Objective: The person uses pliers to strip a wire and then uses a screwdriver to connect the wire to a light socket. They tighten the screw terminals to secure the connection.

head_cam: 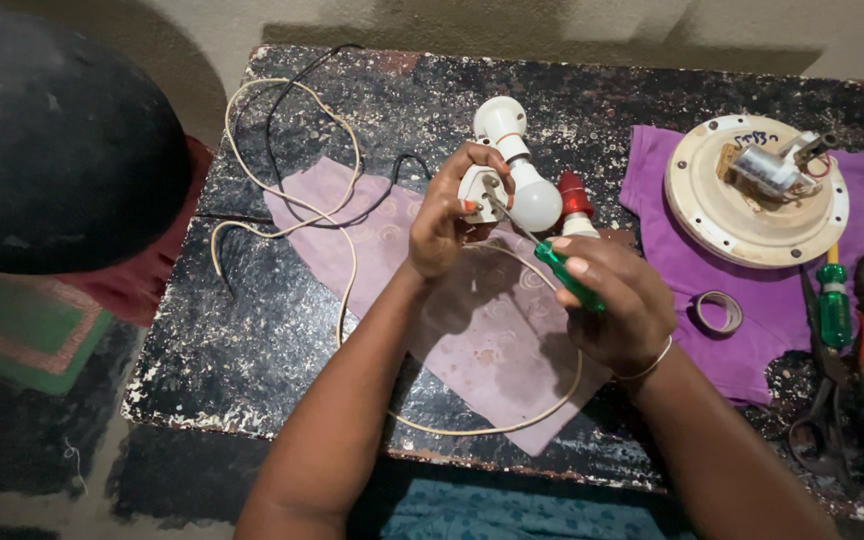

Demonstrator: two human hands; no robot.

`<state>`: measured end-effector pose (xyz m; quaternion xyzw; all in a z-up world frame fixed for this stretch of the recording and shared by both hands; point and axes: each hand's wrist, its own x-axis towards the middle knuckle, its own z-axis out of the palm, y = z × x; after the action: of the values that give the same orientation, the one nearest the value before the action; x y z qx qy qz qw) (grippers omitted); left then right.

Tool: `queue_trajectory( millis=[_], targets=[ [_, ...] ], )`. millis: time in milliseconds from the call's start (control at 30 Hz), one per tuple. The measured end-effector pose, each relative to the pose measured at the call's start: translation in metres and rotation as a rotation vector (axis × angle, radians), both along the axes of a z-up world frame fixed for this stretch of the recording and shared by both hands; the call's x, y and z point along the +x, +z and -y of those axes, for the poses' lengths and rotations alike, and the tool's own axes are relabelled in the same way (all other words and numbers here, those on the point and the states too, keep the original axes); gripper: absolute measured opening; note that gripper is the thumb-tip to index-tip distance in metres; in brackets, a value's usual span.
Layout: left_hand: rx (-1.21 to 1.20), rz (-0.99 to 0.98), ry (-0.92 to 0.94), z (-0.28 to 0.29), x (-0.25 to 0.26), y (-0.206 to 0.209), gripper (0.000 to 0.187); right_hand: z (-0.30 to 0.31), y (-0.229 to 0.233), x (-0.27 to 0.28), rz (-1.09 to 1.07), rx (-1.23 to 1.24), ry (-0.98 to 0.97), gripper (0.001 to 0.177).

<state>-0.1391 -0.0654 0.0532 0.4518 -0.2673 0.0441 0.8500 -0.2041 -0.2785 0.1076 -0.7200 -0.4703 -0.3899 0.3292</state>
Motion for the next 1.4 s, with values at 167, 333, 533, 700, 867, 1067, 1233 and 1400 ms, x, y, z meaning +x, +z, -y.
queue_trajectory(
  millis=[167, 333, 533, 700, 867, 1067, 1233, 1400],
  targets=[
    [0.000, 0.011, -0.015, 0.000, 0.003, -0.002, 0.050, 0.001, -0.005, -0.002, -0.059, 0.072, -0.022, 0.029],
    [0.024, 0.009, -0.009, 0.001, 0.003, -0.002, 0.051, -0.001, -0.007, 0.000, -0.077, 0.145, -0.042, 0.027],
    [0.106, -0.023, 0.029, 0.000, -0.001, -0.001, 0.051, -0.005, -0.007, -0.001, -0.118, 0.240, -0.144, 0.030],
    [0.181, 0.022, 0.092, 0.002, -0.002, 0.001, 0.050, -0.009, -0.004, -0.004, -0.297, 0.375, -0.129, 0.029],
    [0.327, 0.059, 0.187, -0.002, -0.003, 0.003, 0.049, -0.013, 0.001, -0.003, -0.357, 0.364, -0.096, 0.022],
    [0.416, -0.036, 0.239, -0.012, 0.003, -0.003, 0.048, -0.011, 0.017, -0.001, -0.295, 0.076, -0.100, 0.016],
    [0.307, 0.007, 0.176, -0.011, 0.011, -0.008, 0.048, -0.009, 0.028, 0.003, -0.336, 0.077, -0.063, 0.018],
    [0.229, -0.033, 0.169, -0.007, 0.007, -0.008, 0.048, -0.010, 0.025, 0.002, -0.345, 0.137, -0.092, 0.019]
  ],
)
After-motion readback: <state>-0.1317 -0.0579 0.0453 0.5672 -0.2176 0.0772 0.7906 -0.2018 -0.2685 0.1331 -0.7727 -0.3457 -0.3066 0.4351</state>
